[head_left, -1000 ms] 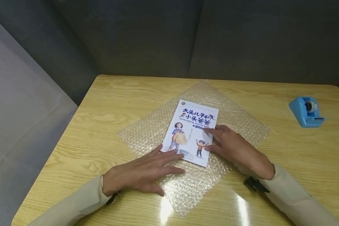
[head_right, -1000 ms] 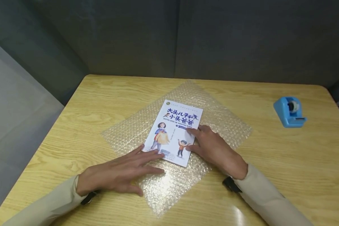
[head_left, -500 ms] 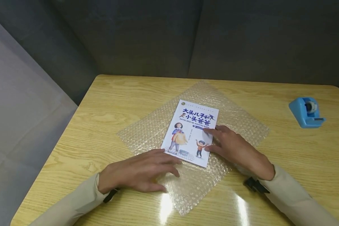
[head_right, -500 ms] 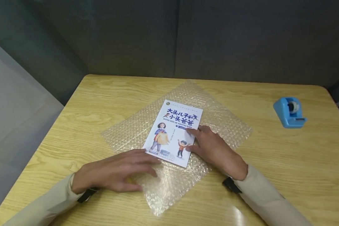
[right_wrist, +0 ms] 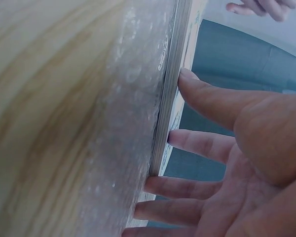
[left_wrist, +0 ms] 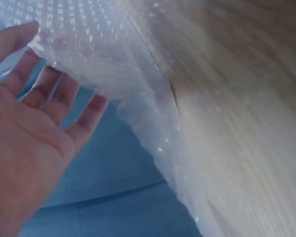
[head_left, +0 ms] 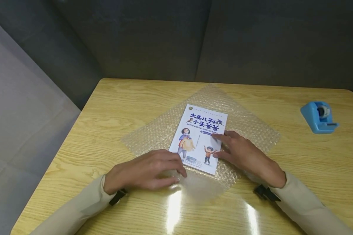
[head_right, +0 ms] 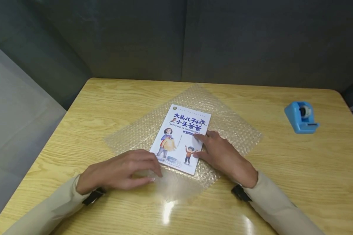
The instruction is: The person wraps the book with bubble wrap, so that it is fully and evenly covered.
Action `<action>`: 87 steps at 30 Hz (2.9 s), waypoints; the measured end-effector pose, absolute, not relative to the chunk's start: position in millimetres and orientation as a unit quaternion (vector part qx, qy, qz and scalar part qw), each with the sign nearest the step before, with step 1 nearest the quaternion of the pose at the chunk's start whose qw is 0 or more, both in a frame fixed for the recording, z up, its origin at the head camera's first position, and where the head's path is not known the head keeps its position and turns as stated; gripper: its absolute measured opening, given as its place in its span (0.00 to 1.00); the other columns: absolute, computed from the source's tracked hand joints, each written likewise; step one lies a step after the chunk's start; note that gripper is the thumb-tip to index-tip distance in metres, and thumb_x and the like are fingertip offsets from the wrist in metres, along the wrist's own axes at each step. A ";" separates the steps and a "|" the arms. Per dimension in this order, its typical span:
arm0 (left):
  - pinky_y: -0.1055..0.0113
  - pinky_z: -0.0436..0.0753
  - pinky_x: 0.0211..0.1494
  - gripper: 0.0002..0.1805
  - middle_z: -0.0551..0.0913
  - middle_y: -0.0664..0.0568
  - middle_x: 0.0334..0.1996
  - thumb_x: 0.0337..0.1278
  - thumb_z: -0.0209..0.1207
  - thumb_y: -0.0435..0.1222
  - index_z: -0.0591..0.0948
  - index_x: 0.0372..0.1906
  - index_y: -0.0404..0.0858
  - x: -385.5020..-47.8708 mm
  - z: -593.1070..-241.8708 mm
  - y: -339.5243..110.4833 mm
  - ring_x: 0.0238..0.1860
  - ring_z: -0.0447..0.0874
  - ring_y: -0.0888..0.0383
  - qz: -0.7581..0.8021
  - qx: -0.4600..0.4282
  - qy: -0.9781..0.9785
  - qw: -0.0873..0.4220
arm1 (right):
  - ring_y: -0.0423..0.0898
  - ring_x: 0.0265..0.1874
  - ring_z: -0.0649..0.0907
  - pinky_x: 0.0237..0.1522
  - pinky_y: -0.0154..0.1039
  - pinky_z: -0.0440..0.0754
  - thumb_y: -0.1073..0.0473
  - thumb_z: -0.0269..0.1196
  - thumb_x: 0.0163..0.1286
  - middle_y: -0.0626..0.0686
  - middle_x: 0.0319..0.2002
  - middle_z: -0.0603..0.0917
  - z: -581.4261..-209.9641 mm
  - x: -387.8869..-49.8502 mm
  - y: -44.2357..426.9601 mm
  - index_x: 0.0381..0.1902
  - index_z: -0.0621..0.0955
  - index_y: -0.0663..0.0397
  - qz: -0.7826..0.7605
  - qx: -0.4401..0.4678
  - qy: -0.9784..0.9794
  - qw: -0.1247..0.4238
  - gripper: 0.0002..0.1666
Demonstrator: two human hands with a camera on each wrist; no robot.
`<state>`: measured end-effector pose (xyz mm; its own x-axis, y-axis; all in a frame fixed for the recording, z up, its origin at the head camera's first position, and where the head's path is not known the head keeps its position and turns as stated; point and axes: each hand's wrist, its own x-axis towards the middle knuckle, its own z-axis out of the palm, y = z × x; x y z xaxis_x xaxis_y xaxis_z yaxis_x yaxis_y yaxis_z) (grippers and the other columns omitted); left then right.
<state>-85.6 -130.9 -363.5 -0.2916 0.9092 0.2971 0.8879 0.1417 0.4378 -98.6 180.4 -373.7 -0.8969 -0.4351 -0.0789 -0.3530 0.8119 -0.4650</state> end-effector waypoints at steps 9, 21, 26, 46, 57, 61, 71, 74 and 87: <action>0.72 0.83 0.44 0.08 0.87 0.56 0.40 0.73 0.60 0.35 0.87 0.47 0.39 -100.3 -360.0 -119.3 0.36 0.82 0.66 0.299 0.526 0.795 -0.033 | 0.73 0.59 0.79 0.57 0.67 0.79 0.53 0.72 0.69 0.77 0.63 0.75 -373.5 -99.1 180.4 0.70 0.77 0.62 -0.221 -0.211 0.948 0.091 0.36; 0.73 0.75 0.23 0.12 0.88 0.56 0.32 0.70 0.62 0.32 0.82 0.55 0.39 -115.4 -362.9 -96.4 0.20 0.73 0.68 0.250 0.400 0.881 -0.038 | 0.73 0.61 0.78 0.60 0.67 0.78 0.59 0.63 0.78 0.76 0.62 0.76 -372.5 -99.5 183.5 0.70 0.77 0.62 -0.218 -0.237 0.944 0.073 0.27; 0.69 0.78 0.25 0.13 0.90 0.53 0.34 0.71 0.62 0.34 0.80 0.56 0.39 -120.1 -366.0 -90.8 0.23 0.80 0.63 0.232 0.385 0.893 -0.032 | 0.72 0.63 0.77 0.63 0.67 0.75 0.59 0.58 0.81 0.75 0.63 0.77 -371.6 -99.4 184.1 0.70 0.78 0.60 -0.230 -0.228 0.943 0.070 0.23; 0.59 0.85 0.49 0.13 0.89 0.52 0.41 0.68 0.63 0.31 0.88 0.52 0.47 -129.6 -379.0 -75.8 0.37 0.86 0.56 0.069 0.435 0.896 -0.066 | 0.75 0.67 0.71 0.65 0.71 0.69 0.40 0.66 0.73 0.76 0.68 0.72 -368.4 -105.7 188.5 0.72 0.74 0.64 -0.239 -0.220 0.936 0.137 0.42; 0.56 0.83 0.54 0.10 0.88 0.52 0.42 0.73 0.62 0.37 0.89 0.52 0.47 -130.1 -377.9 -75.6 0.43 0.86 0.53 0.023 0.441 0.895 -0.062 | 0.74 0.67 0.72 0.65 0.70 0.71 0.47 0.72 0.69 0.75 0.70 0.69 -370.7 -100.7 180.7 0.72 0.73 0.61 -0.249 -0.170 0.944 0.138 0.41; 0.57 0.83 0.54 0.11 0.86 0.50 0.46 0.73 0.62 0.36 0.89 0.53 0.46 -130.7 -379.5 -76.1 0.47 0.84 0.52 0.014 0.451 0.890 -0.065 | 0.74 0.65 0.74 0.63 0.70 0.73 0.46 0.72 0.69 0.76 0.70 0.68 -370.7 -99.0 180.1 0.72 0.73 0.61 -0.247 -0.170 0.945 0.132 0.41; 0.57 0.78 0.62 0.21 0.81 0.52 0.56 0.60 0.67 0.29 0.84 0.59 0.41 -113.0 -374.5 -74.2 0.59 0.78 0.52 -0.089 0.498 0.857 -0.095 | 0.74 0.60 0.78 0.58 0.69 0.78 0.47 0.73 0.68 0.77 0.66 0.72 -372.4 -99.0 180.1 0.69 0.75 0.63 -0.226 -0.190 0.950 0.102 0.39; 0.60 0.79 0.60 0.25 0.84 0.53 0.55 0.60 0.69 0.29 0.82 0.63 0.42 -105.7 -372.5 -72.9 0.57 0.80 0.54 -0.089 0.512 0.849 -0.094 | 0.74 0.59 0.79 0.58 0.68 0.78 0.47 0.73 0.68 0.76 0.65 0.73 -372.9 -99.1 180.4 0.69 0.75 0.63 -0.228 -0.193 0.949 0.098 0.39; 0.60 0.72 0.73 0.24 0.76 0.46 0.70 0.72 0.64 0.42 0.79 0.69 0.42 -116.6 -373.5 -89.6 0.69 0.76 0.51 0.031 0.534 0.844 0.023 | 0.73 0.60 0.79 0.58 0.68 0.79 0.47 0.72 0.69 0.76 0.66 0.73 -372.3 -98.0 180.6 0.69 0.75 0.62 -0.232 -0.196 0.947 0.103 0.38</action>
